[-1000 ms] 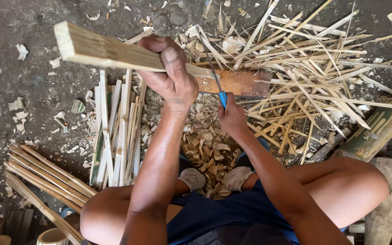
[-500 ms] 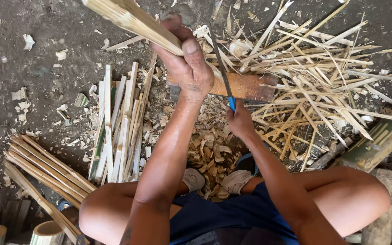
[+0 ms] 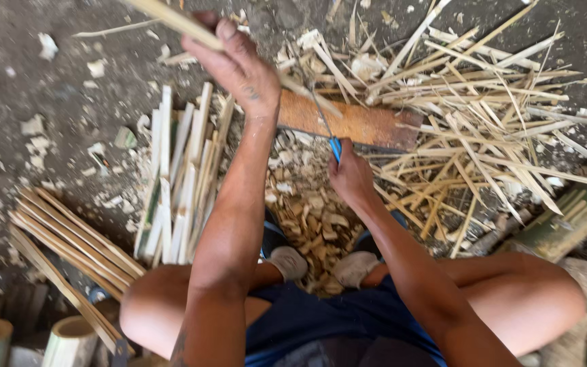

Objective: The person sits on the ground and uses a knife to shave thin strips from bamboo sticks. They repeatedly pick up sticks, shave them over a wooden block, and place the finished pieces aside.

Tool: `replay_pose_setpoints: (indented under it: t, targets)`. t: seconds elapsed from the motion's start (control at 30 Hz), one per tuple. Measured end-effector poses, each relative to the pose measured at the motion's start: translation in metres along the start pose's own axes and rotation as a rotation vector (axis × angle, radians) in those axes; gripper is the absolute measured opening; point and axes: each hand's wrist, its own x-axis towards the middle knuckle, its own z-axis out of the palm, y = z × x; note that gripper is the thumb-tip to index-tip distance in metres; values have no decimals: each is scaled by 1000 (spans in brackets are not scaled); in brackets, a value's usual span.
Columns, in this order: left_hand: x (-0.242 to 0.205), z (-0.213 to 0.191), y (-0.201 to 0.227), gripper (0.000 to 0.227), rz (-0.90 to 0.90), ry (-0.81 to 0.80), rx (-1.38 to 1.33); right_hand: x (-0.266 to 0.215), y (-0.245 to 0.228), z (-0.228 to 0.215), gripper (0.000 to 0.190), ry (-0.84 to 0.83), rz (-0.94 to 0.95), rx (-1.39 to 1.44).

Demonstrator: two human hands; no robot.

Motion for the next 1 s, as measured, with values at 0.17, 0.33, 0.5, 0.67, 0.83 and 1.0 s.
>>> replay_pose_setpoints:
  t: [0.17, 0.33, 0.5, 0.67, 0.83, 1.0]
  targets:
    - [-16, -11, -6, 50, -185, -14, -281, -13, 55, 7, 64, -146, 254, -159]
    - [-4, -11, -18, 40, -114, -192, -1, -5, 113, 2, 57, -266, 433, -68]
    - [-70, -12, -45, 49, -317, -578, 283, -29, 145, 29, 49, -270, 429, -147]
    - [-70, -35, -69, 33, -253, -668, 371, -50, 139, 36, 34, -225, 441, -8]
    - [-35, -61, -53, 27, -548, -530, 323, -46, 96, 7, 25, -248, 497, 135]
    - [-70, -126, -51, 28, -588, -404, 625, -46, 34, -5, 22, -319, 471, 63]
